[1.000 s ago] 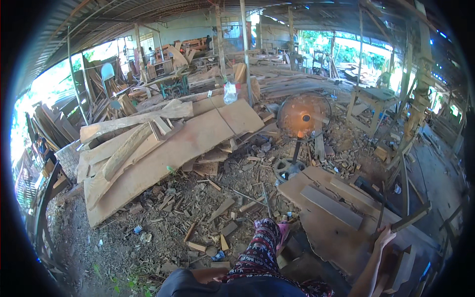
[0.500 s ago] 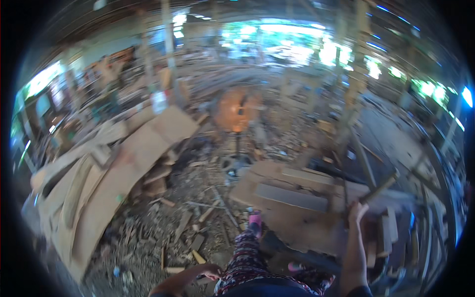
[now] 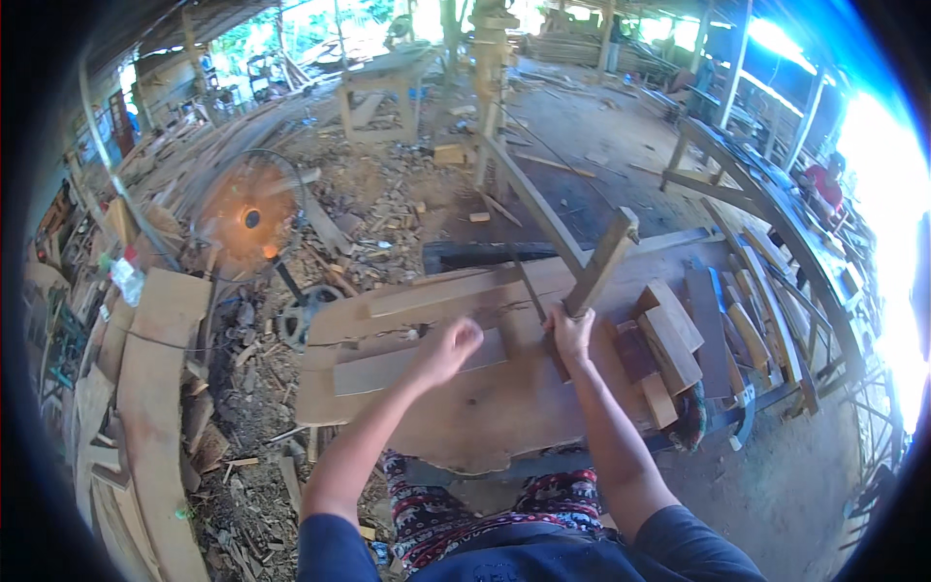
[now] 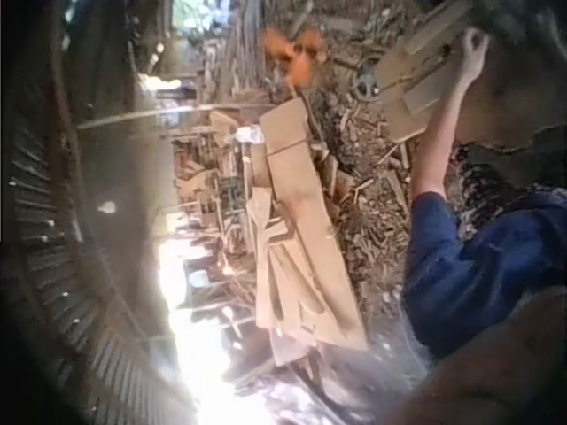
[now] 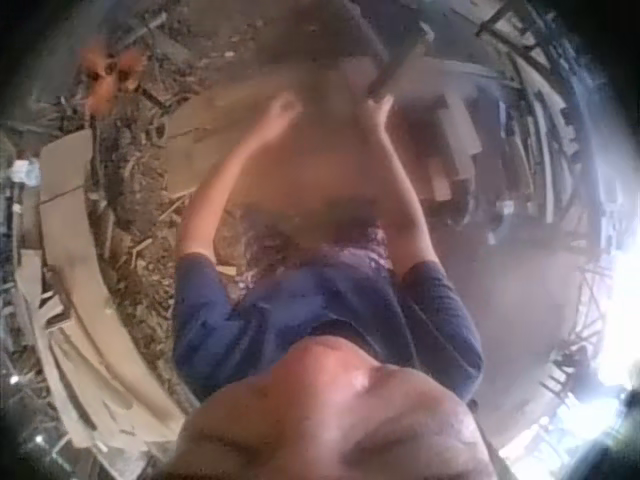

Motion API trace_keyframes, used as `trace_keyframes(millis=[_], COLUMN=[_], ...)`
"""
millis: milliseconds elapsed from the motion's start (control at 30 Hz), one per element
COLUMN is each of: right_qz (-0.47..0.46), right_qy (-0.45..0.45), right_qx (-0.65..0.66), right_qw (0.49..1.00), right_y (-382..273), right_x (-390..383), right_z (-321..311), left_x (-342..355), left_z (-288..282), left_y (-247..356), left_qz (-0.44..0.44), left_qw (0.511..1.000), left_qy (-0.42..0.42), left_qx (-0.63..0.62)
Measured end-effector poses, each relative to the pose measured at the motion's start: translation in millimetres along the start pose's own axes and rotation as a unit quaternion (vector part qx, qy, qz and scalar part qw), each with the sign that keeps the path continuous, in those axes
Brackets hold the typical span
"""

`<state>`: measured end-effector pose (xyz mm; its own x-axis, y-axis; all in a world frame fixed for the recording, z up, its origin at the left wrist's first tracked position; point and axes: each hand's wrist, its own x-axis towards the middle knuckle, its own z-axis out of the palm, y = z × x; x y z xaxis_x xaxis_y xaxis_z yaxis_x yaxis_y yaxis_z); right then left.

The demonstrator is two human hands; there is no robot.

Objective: The person cuts a wooden board on a workbench using a wooden frame saw, repeatedly sawing into the wood while holding the board in place by hand.

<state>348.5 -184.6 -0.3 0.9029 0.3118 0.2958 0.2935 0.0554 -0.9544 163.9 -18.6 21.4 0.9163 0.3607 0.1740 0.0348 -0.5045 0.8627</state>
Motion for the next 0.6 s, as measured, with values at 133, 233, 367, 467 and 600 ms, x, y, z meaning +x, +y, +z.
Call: trace_keyframes(millis=[133,233,367,467,600], right_qz=[0.019,0.022,0.058,0.028,0.018], right_qy=[0.011,0.004,-0.006,-0.032,-0.035], right_qx=[0.028,0.018,0.018,-0.007,-0.033], right_qw=[0.999,1.000,0.998,0.999,0.999], right_y=[8,3,8,6,10], right_x=[2,-1,-3,-1,-1], right_z=[-1,-2,-1,-6,-9], left_x=[104,151,184,194,201], left_z=[40,65,76,87,91], left_y=[-35,-57,-82,-81,-77], left_qz=[0.033,0.049,-0.083,-0.124,-0.124], left_qw=[0.980,0.918,0.894,0.861,0.860], left_qy=[0.127,0.246,0.187,0.180,0.206], left_qx=[0.151,0.308,0.398,0.459,0.450])
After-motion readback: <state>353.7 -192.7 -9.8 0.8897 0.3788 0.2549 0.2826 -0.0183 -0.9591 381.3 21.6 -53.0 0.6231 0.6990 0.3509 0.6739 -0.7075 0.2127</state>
